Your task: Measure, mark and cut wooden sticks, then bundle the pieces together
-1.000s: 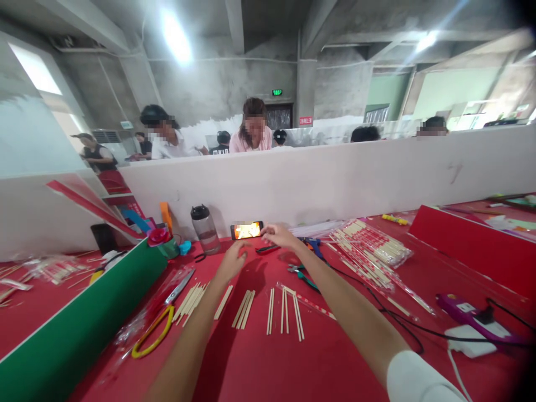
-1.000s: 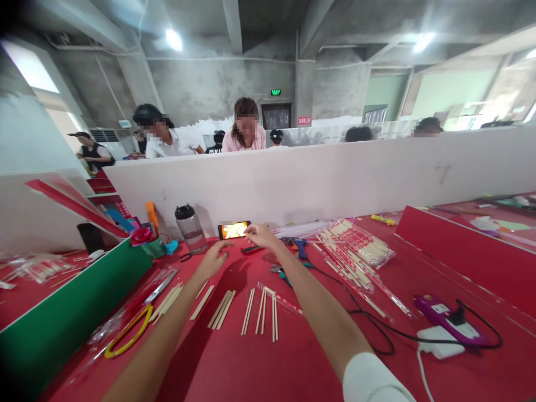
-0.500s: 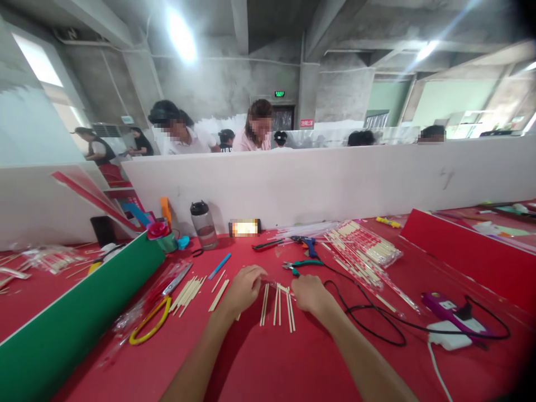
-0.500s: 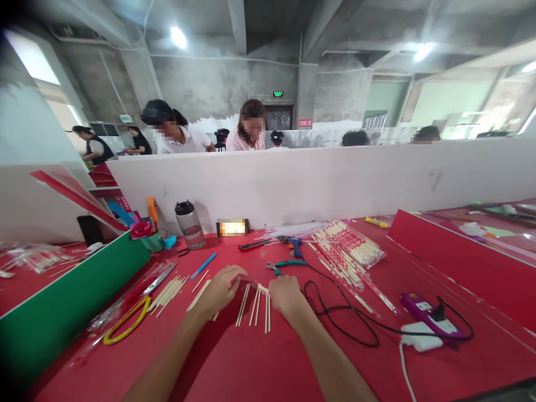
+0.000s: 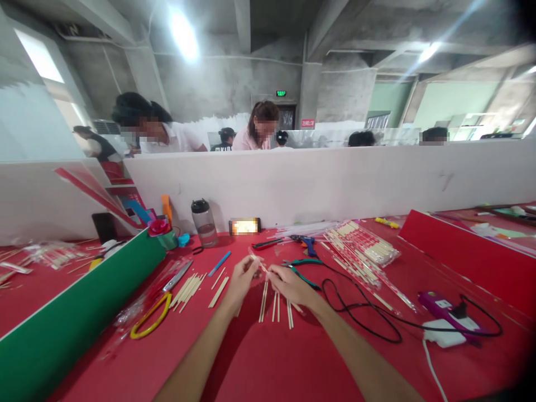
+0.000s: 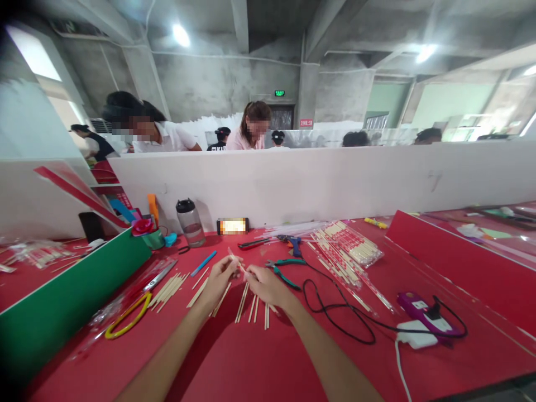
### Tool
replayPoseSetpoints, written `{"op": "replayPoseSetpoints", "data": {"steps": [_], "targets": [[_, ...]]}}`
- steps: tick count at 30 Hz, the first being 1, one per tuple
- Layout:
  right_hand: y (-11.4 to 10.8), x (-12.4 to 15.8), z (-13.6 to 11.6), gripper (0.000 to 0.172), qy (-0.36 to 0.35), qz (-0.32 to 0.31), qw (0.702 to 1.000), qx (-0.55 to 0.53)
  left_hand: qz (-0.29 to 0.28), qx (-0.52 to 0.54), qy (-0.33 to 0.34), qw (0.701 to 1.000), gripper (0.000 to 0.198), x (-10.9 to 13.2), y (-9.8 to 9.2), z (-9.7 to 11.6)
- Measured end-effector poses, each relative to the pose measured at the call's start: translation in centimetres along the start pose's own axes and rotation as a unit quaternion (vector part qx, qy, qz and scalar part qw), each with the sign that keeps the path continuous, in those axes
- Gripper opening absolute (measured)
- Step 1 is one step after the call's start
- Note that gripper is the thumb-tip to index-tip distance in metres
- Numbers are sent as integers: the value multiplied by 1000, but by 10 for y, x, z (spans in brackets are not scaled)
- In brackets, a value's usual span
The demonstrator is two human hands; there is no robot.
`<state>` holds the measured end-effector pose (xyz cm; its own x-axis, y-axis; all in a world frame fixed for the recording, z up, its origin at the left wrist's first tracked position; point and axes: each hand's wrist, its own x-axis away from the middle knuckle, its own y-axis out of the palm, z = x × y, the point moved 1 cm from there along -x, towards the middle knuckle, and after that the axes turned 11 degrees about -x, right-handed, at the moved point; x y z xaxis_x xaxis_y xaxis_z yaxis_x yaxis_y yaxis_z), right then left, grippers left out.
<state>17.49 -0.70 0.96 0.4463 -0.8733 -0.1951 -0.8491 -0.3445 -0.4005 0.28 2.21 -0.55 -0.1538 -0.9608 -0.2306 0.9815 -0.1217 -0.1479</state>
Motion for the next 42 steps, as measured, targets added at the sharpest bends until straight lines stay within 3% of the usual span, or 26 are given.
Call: {"op": "replayPoseSetpoints", "data": {"steps": [5,9,13,16,21,25,30,35,39,42], "targets": [[20,-2,11,29,-1,-26,999,-38,138,136,3,981,35,-9,-27,-3],[24,-2,16,27,-32,11,999,15,182,158,9,971,36,-14,-45,-6],[31,-3,15,30,-39,61,996,50,193,188,-10,963,41,-12,-40,-5],[38,-3,14,30,-31,92,995,38,178,184,-37,966,44,-7,-21,-4],[42,-6,23,33,-27,135,989,-54,60,148,-62,985,46,4,12,-7],[43,-11,34,39,-19,121,983,-140,24,127,-75,989,44,8,14,-4],[34,-11,31,42,-9,60,980,-192,7,84,-69,994,42,3,-5,7],[20,-5,19,40,-11,12,995,-103,108,123,-54,985,45,-6,-31,4],[16,-3,14,38,-8,-16,998,-55,133,115,-58,983,43,-13,-47,-1],[8,-3,13,35,-1,-60,998,-31,199,148,-47,968,41,-17,-70,4]]}}
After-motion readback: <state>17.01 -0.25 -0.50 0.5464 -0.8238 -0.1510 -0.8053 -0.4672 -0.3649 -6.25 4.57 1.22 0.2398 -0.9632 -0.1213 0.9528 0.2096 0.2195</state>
